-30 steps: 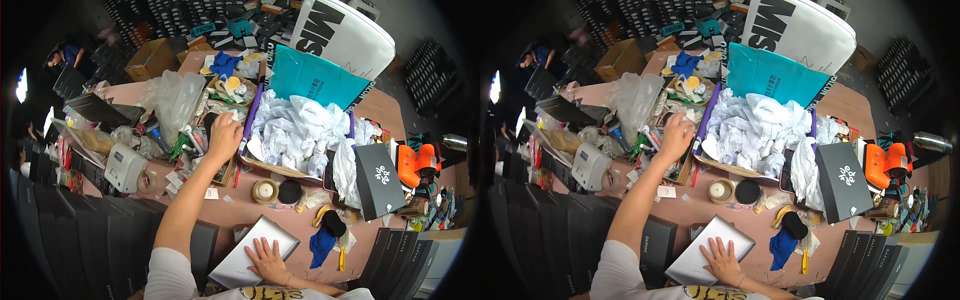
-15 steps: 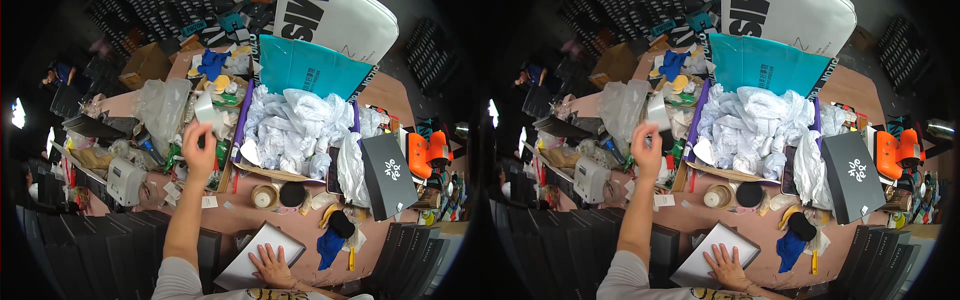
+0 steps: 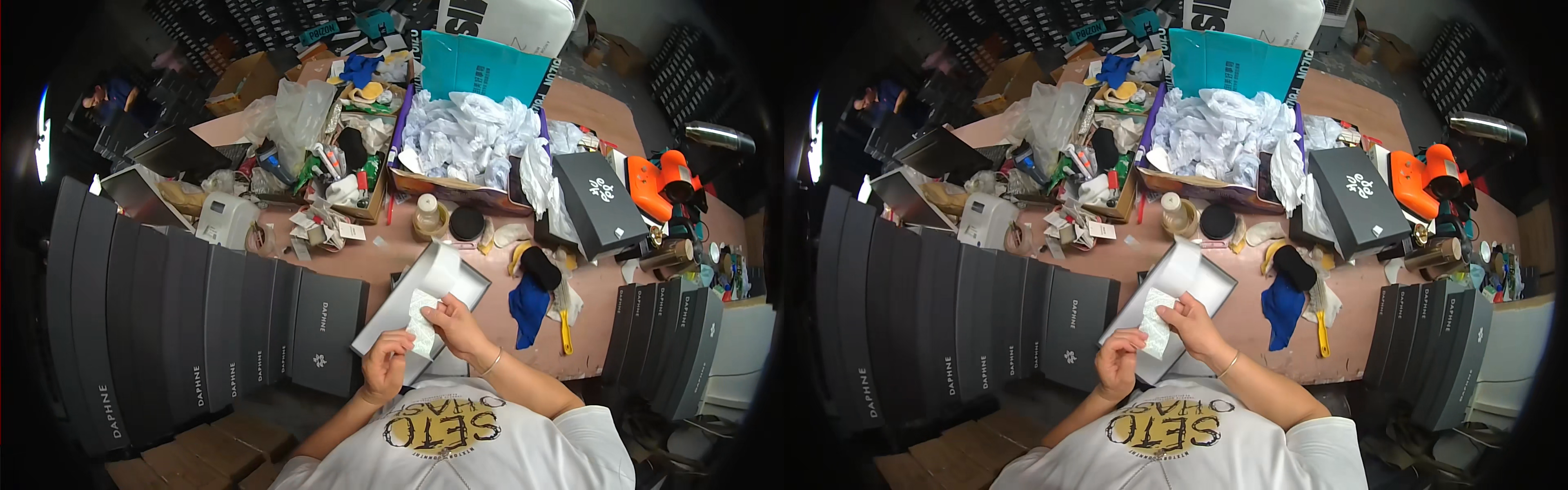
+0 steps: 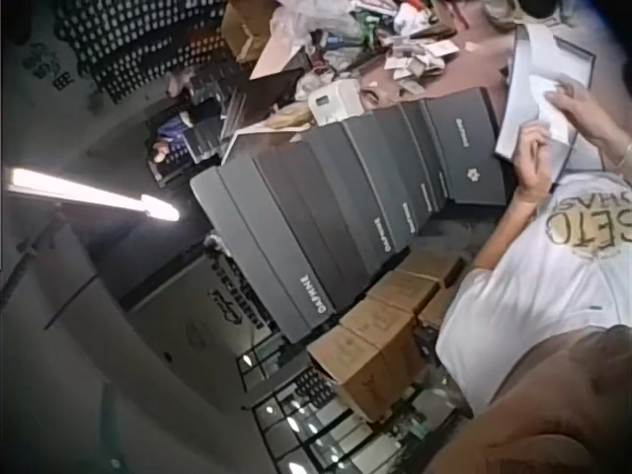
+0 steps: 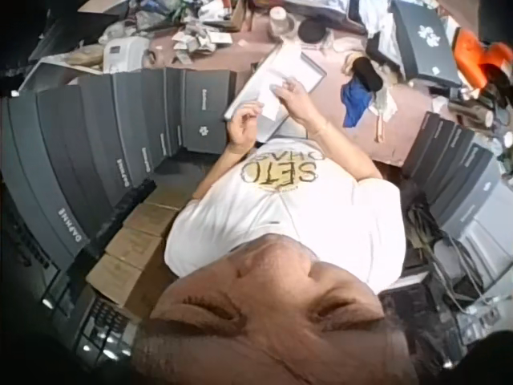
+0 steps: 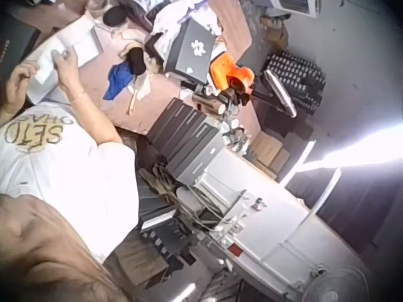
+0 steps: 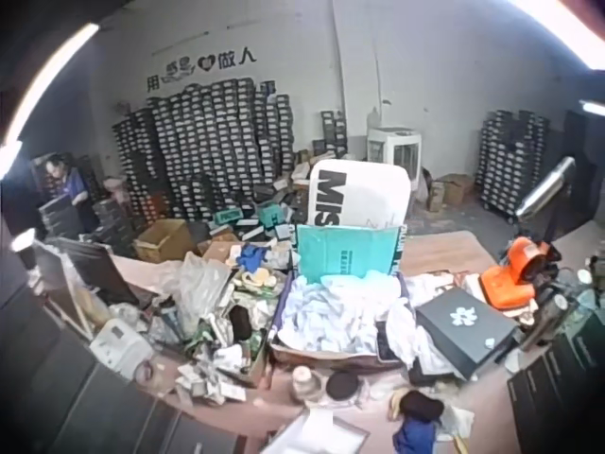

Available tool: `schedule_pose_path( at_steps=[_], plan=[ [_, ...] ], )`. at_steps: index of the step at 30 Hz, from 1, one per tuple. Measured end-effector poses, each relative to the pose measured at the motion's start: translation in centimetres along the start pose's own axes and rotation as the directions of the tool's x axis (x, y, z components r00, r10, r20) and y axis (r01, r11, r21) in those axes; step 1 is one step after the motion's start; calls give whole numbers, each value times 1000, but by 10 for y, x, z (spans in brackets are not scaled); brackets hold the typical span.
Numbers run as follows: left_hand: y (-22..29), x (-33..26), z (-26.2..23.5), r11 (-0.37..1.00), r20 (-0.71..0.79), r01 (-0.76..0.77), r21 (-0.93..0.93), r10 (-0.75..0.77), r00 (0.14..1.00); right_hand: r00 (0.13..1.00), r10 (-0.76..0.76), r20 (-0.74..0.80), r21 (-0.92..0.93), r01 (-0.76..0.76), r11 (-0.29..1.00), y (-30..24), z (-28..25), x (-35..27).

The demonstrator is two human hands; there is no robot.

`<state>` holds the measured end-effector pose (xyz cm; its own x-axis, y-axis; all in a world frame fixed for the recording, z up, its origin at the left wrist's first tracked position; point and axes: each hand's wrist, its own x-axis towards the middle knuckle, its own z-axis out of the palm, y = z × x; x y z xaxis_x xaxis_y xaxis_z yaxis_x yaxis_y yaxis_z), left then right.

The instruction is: The recorder is seen unpacking, inspecting, cleaning with a brush, and repacking shoes into boxes in a warehouse setting.

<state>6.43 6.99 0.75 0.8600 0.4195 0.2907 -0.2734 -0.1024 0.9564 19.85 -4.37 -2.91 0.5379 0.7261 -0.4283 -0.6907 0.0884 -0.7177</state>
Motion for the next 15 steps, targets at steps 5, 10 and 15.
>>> schedule_pose_path(
  at_steps=[5,10,15],
  plan=[
    [18,-1,-13,878,-22,463,-120,-469,883,990,-139,-10,-388,124,913,11,-2,-39],
    [-11,-28,-1,705,164,691,-162,-671,723,999,-33,-28,-437,17,899,24,-6,-57],
    [-13,-42,7,725,85,649,-230,-650,756,690,-698,190,-833,490,258,-11,0,-95]
  ],
)
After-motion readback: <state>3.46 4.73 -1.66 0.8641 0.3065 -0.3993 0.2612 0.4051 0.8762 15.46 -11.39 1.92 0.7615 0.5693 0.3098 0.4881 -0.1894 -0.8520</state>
